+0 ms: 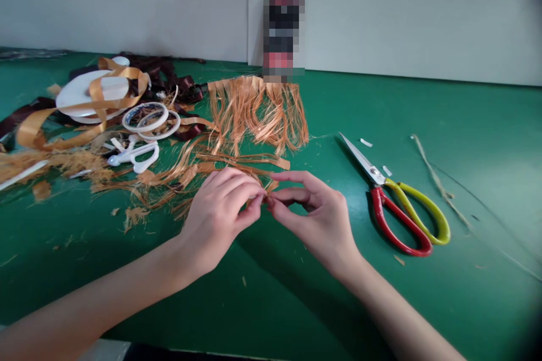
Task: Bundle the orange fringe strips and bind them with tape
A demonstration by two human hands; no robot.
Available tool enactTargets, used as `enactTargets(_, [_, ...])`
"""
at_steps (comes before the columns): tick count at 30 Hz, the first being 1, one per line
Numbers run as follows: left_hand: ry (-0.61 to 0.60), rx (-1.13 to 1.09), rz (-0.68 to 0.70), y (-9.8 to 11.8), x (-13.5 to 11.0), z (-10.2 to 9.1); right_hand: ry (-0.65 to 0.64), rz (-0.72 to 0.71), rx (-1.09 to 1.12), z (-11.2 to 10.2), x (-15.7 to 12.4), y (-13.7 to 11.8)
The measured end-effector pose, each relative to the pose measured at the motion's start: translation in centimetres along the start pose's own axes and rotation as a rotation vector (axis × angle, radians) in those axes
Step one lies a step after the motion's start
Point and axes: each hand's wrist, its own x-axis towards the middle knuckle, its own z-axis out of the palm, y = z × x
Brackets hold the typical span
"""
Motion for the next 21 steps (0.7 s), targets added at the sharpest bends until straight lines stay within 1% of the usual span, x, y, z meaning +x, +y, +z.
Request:
enactTargets(3, [-0.001, -0.094, -0.073, 0.07, 0.06, -0.10, -0.010, 0.016, 0.045, -0.03, 0.06, -0.01])
enactTargets(8, [-0.056, -0.193, -0.169, 0.06, 0.22, -0.45, -0.025, 0.047, 0.119, -0.08, 0.16, 0.00])
enactTargets(17, [-0.083, -0.265, -0.227, -0.18, 0.16, -0.43, -0.041, 0.090, 0.195, -0.15, 0.32, 0.05])
enactTargets(19, [-0.112, -0.261, -0.236, -0.18, 0.19, -0.31, -0.045, 0.109, 0.189, -0.36, 0.54, 0.04])
enactTargets(21, [-0.169, -0.270, -0.245, -0.19, 0.20, -0.12, -0.064, 0.164, 0.151, -0.68, 0.87, 0.08])
